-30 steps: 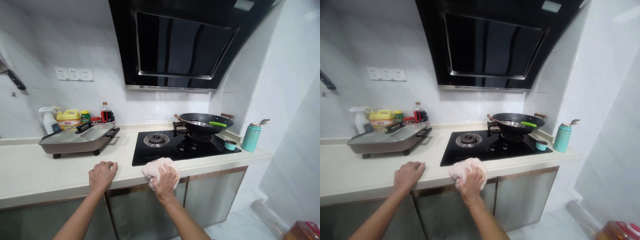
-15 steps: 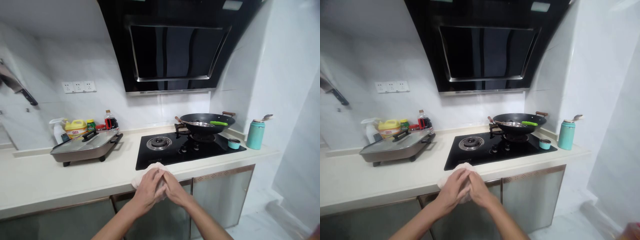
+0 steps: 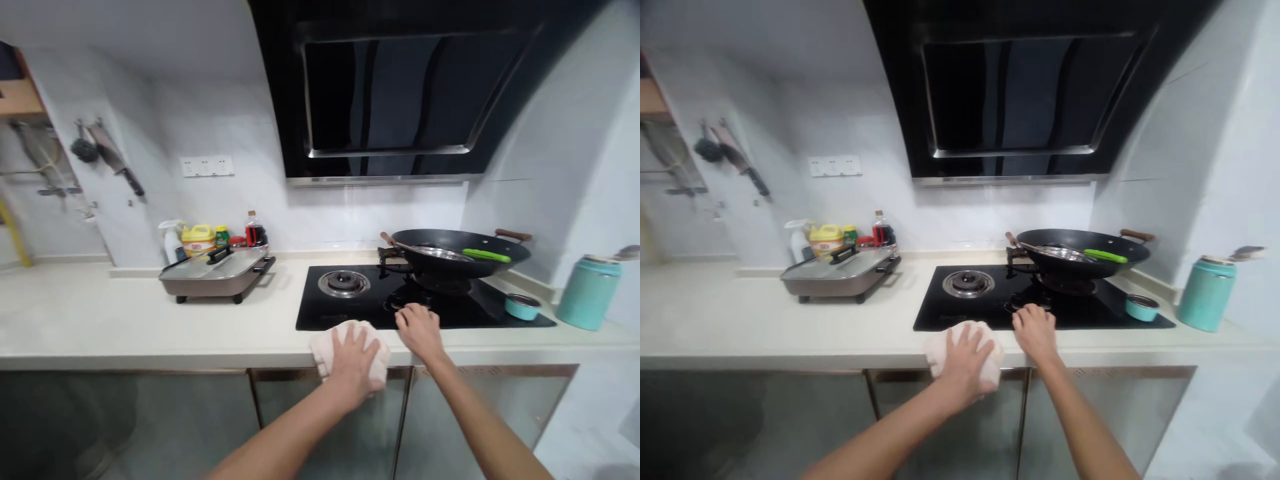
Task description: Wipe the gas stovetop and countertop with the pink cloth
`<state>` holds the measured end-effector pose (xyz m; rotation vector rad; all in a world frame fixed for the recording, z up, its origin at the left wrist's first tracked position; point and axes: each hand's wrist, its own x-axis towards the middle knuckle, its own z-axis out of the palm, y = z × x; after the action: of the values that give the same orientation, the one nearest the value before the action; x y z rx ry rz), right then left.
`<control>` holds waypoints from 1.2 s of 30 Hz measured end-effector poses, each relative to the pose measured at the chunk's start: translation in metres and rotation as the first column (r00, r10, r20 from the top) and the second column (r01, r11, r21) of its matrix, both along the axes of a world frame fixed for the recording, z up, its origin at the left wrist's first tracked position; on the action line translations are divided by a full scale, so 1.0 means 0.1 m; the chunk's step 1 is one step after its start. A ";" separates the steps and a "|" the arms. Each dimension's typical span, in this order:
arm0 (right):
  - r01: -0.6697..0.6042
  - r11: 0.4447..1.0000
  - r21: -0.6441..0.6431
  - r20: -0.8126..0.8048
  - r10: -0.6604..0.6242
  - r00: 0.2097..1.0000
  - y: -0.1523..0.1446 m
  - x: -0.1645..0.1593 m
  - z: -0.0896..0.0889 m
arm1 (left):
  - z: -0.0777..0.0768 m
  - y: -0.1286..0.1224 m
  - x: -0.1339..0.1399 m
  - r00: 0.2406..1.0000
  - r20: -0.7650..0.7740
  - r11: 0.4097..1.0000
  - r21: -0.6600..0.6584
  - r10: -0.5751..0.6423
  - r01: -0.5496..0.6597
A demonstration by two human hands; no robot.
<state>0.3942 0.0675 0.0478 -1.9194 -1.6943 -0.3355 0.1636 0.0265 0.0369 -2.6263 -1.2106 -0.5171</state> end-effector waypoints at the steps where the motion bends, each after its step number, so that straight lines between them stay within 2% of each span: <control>1: 0.020 1.000 0.009 -0.014 -0.020 1.000 0.00 0.03 -0.04 | -0.03 0.00 0.12 1.000 -0.013 1.000 0.001 -0.019 0.019; 4: 0.115 0.993 -0.010 -0.057 -0.115 0.992 0.01 0.14 -0.11 | -0.12 0.03 0.42 0.998 -0.044 0.997 0.057 -0.054 0.056; 7: 0.119 0.991 -0.056 -0.006 -0.120 0.993 0.03 0.21 -0.15 | -0.16 0.03 0.53 0.993 -0.069 0.981 0.164 -0.092 0.102; 10: 0.109 0.990 -0.088 0.005 -0.109 0.994 0.05 0.24 -0.17 | -0.20 0.01 0.42 0.989 -0.100 0.958 0.254 -0.111 0.133; 14: 0.122 0.982 -0.142 -0.013 -0.126 0.992 0.09 0.28 -0.18 | -0.22 0.01 0.06 0.985 -0.144 0.942 0.308 -0.097 0.138; 19: 0.105 0.985 -0.137 -0.023 -0.109 0.994 0.11 0.31 -0.22 | -0.21 0.05 -0.68 0.985 -0.161 0.941 0.318 -0.069 0.118; 22: 0.098 0.989 -0.109 -0.017 -0.101 0.995 0.11 0.32 -0.24 | -0.26 0.11 -1.27 0.983 -0.171 0.940 0.322 -0.059 0.113; 27: 0.084 0.989 -0.119 -0.025 -0.088 0.996 0.12 0.32 -0.26 | -0.33 0.26 -2.36 0.989 -0.143 0.952 0.306 0.023 0.022; 32: 0.079 0.993 -0.092 -0.027 -0.081 0.996 0.11 0.30 -0.27 | -0.16 0.26 -3.35 0.976 -0.129 0.969 0.197 0.176 -0.149; 36: 0.077 0.994 -0.075 -0.017 -0.079 0.997 0.10 0.26 -0.25 | 0.00 0.16 -4.01 0.926 -0.085 0.922 0.156 0.369 -0.353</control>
<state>0.4199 0.0771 0.0226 -2.0403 -1.6434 -0.2850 -0.2369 0.0425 0.0367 -2.2105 -1.5168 -0.3619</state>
